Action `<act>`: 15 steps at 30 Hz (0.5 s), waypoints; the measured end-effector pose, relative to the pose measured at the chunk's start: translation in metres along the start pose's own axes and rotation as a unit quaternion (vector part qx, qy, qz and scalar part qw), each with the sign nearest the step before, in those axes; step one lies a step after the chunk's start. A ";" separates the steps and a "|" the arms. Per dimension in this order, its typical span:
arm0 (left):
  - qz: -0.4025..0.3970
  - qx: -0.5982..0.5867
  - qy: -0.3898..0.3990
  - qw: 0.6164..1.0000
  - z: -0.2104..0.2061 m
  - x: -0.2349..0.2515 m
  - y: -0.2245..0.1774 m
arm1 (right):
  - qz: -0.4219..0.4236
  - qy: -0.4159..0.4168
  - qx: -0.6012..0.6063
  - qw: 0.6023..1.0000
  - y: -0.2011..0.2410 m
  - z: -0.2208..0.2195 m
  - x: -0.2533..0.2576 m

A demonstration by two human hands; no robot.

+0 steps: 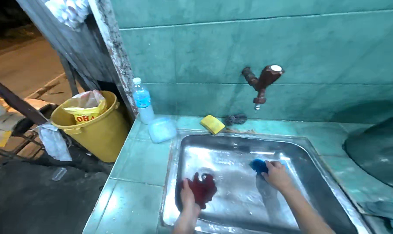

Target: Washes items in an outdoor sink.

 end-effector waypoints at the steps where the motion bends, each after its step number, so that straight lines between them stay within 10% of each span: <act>1: -0.003 0.000 -0.002 1.000 -0.001 0.002 -0.001 | 0.013 0.003 0.013 1.000 -0.009 -0.002 -0.008; 6: 0.036 0.052 0.014 0.998 -0.040 -0.013 0.008 | 0.035 0.059 0.061 0.996 -0.019 -0.012 -0.032; 15: 0.003 0.150 0.320 0.935 -0.206 -0.154 -0.013 | -0.020 0.087 0.133 0.987 -0.049 0.000 -0.075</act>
Point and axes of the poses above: each hand's wrist, its own x-axis towards the middle knuckle, its own z-axis out of the back of the hand, y = z × x, the point moved 9 cm from there along x, towards the middle knuckle, and after that the axes turned 12 degrees about z, right-handed, at the moved point
